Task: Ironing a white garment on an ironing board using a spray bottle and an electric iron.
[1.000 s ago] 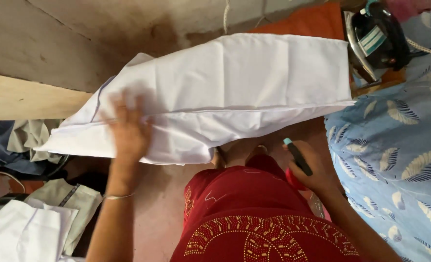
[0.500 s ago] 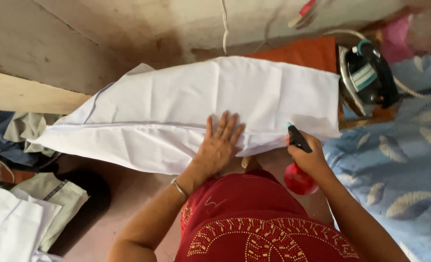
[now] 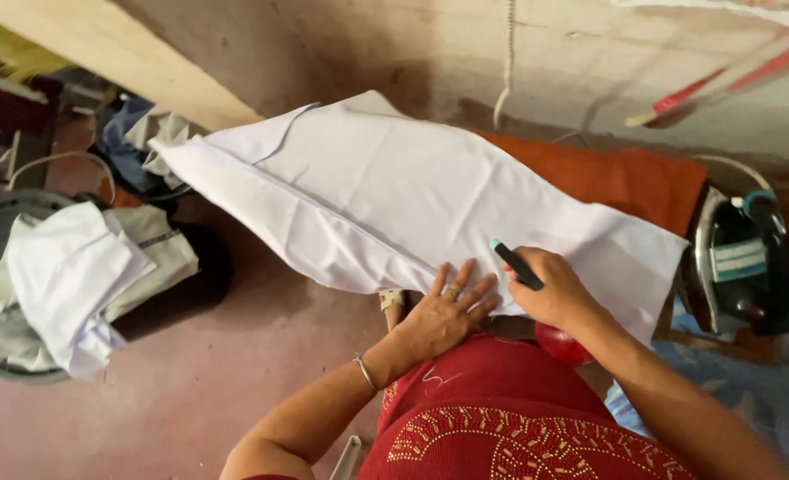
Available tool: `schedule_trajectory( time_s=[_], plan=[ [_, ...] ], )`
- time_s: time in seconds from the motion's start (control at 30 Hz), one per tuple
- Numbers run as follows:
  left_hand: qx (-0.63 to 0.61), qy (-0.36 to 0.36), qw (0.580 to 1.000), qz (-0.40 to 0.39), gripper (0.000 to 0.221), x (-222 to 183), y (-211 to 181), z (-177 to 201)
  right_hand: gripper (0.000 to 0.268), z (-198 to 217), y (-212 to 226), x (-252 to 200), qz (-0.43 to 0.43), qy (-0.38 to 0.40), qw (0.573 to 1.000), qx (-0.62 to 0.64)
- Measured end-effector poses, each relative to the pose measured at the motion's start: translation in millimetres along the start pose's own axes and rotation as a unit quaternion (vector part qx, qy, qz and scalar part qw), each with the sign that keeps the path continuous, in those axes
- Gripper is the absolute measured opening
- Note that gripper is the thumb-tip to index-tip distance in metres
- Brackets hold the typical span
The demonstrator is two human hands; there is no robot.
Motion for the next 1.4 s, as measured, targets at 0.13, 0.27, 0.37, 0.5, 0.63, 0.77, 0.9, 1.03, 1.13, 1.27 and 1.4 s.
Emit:
schedule_trajectory(
  time_s=[0.13, 0.27, 0.37, 0.5, 0.63, 0.77, 0.9, 1.03, 1.13, 1.27, 1.4],
  plan=[
    [-0.005, -0.027, 1.000, 0.006, 0.054, -8.6, -5.5, 3.0, 0.017, -14.1, 21.6, 19.4, 0.007, 0.064, 0.997, -0.053],
    [-0.006, -0.075, 0.997, 0.011, 0.044, -15.6, -4.7, 31.9, 0.018, -15.4, 31.9, 49.6, 0.017, 0.023, 1.000, -0.011],
    [0.008, -0.136, 0.991, 0.016, 0.034, -17.2, 2.8, 69.3, 0.019, -1.5, 61.4, 72.4, 0.015, -0.040, 0.999, 0.015],
    [-0.001, -0.199, 0.980, 0.026, 0.024, -33.5, 13.3, 99.1, 0.022, -23.9, 92.1, 98.1, 0.011, -0.038, 0.999, 0.004],
    [0.019, -0.210, 0.977, 0.041, 0.020, -56.1, 34.8, 111.4, 0.019, -55.2, 138.7, 91.7, 0.028, 0.013, 0.999, -0.025],
    [0.021, -0.221, 0.974, 0.041, 0.017, -71.9, 52.0, 122.0, 0.019, -61.8, 165.7, 108.7, 0.042, -0.016, 0.999, -0.018],
    [0.017, -0.206, 0.978, 0.034, 0.020, -81.9, 76.2, 140.0, 0.020, -61.2, 183.7, 136.7, 0.026, -0.075, 0.997, -0.002],
    [0.031, -0.212, 0.976, 0.030, 0.019, -85.0, 113.9, 145.8, 0.021, -80.0, 196.3, 143.2, 0.028, -0.089, 0.995, -0.025],
    [-0.007, -0.184, 0.983, -0.010, 0.021, -79.1, 117.5, 151.2, 0.019, -85.2, 194.5, 124.2, -0.001, -0.064, 0.997, -0.049],
    [-0.095, -0.124, 0.987, -0.026, 0.026, -60.8, 98.1, 144.5, 0.030, -12.5, 176.1, 64.9, 0.038, -0.190, 0.972, 0.134],
    [-0.117, -0.066, 0.989, -0.054, 0.029, -41.2, 83.2, 121.1, 0.044, 69.1, 142.0, -17.0, 0.073, -0.288, 0.937, 0.185]
  ],
)
Point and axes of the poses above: each hand's wrist, its own x-axis towards the middle knuckle, its own z-axis out of the back of the hand, y = z × x, the point moved 8 cm from there along x, towards the middle knuckle, and after that the axes turned 15 degrees about -y, right-handed, at the moved point
